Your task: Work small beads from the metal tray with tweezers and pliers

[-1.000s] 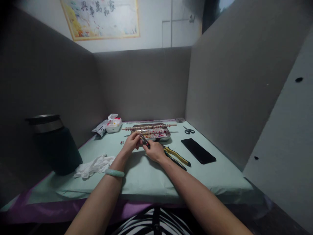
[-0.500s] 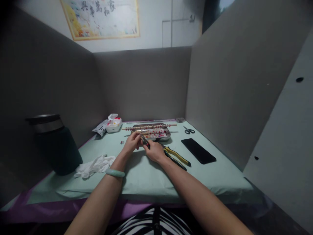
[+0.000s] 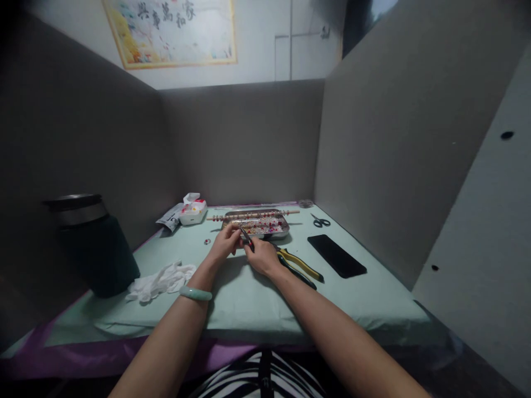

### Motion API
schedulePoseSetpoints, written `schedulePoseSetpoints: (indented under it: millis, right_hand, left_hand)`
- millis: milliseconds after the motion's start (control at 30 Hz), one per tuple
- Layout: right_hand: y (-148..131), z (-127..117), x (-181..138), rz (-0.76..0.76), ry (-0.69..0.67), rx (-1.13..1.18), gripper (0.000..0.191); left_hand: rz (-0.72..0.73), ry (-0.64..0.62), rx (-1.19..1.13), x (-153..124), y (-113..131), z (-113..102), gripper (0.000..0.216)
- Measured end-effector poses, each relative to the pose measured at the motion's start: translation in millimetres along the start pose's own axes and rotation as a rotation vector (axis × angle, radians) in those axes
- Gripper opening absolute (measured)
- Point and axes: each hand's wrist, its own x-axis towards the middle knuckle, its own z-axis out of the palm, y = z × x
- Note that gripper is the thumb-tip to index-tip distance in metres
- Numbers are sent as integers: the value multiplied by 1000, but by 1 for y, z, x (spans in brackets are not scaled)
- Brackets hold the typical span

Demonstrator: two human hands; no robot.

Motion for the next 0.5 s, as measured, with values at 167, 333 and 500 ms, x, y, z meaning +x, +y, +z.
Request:
schedulePoseSetpoints:
  millis: [167,333,500]
  right_hand:
    - [-2,-2,0,7,-10,5,29]
    - [-4,-2,0,29,-27,-20,30]
    - [-3,0,0,20,-33,-51,31]
  left_hand:
    - [1,-5,-3,0,-2,0,19]
    - [0,-3,-8,0,-1,0,20]
    - [-13,-1,-17,-1,0,2,17]
